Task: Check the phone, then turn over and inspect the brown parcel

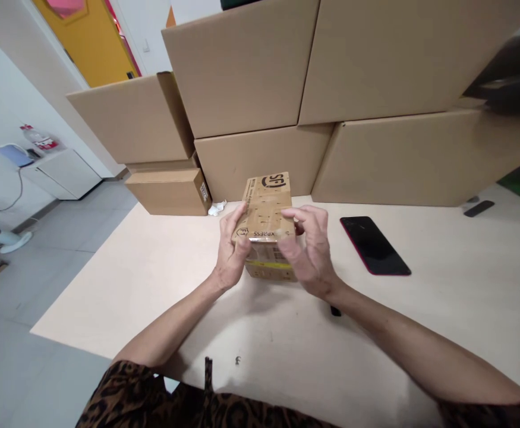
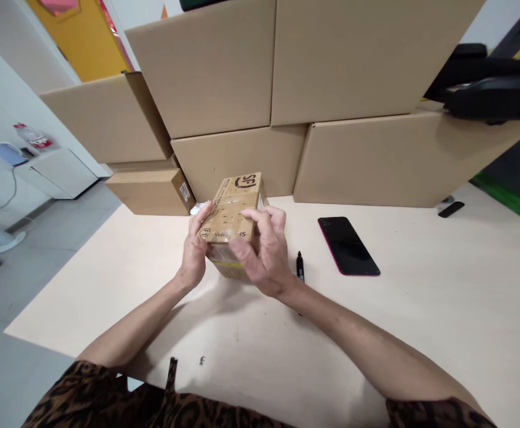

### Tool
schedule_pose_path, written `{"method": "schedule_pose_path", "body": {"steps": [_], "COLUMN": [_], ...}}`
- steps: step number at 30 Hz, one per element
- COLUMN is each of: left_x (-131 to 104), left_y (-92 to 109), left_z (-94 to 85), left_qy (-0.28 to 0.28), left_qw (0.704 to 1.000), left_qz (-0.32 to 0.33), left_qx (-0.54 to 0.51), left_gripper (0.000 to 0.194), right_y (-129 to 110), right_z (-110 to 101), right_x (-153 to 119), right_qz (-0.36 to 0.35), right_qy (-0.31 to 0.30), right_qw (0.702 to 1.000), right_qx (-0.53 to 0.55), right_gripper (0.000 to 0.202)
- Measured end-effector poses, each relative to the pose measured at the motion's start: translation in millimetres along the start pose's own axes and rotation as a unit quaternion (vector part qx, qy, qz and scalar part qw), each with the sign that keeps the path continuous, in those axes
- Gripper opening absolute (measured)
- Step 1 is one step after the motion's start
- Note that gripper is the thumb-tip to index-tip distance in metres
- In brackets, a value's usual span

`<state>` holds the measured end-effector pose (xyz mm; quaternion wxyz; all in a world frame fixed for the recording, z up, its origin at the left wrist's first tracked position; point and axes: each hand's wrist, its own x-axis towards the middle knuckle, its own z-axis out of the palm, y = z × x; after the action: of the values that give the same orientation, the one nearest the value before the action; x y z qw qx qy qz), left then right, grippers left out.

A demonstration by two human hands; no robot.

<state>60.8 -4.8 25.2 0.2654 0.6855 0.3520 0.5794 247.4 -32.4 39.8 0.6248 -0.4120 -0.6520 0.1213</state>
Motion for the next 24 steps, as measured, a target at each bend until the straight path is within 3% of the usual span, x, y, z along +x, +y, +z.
{"method": "schedule_pose_path", "body": {"steps": [3,8,15,20,21,24], "left_x": [-8,-15,-13,-9,-9,-10], "left_y": [-6,-7,-8,-11,-11,-8], "left_z": [4.8,12.0,8.2,0.7,-1.3,-6.2], "left_qy": [-0.009,-0.021,0.012,0.027,0.022,-0.008], "left_qw": [0.999,0.998,0.998,0.995,0.994,0.985], "left_qz": [0.022,-0.057,-0.053,-0.067,-0.076,-0.119], "left_qx": [0.022,-0.036,-0.030,-0.062,-0.082,-0.124], "left_gripper": [0.081,0.087,0.076,0.068,0.068,0.071], "right_y": [16,41,33,28,28,31], "right_z": [7,11,7,5,5,5], "right_x": [-10,-14,-15,-9,-8,-5], "right_qz": [-0.016,-0.033,-0.041,0.081,0.109,0.133], "right_qy": [0.003,0.005,0.028,0.019,0.005,-0.054], "right_qw": [0.999,0.998,0.999,0.995,0.992,0.987], "right_qx": [-0.028,-0.049,-0.016,0.055,0.069,0.075], "right_gripper": [0.058,0.075,0.044,0.038,0.047,0.101]}}
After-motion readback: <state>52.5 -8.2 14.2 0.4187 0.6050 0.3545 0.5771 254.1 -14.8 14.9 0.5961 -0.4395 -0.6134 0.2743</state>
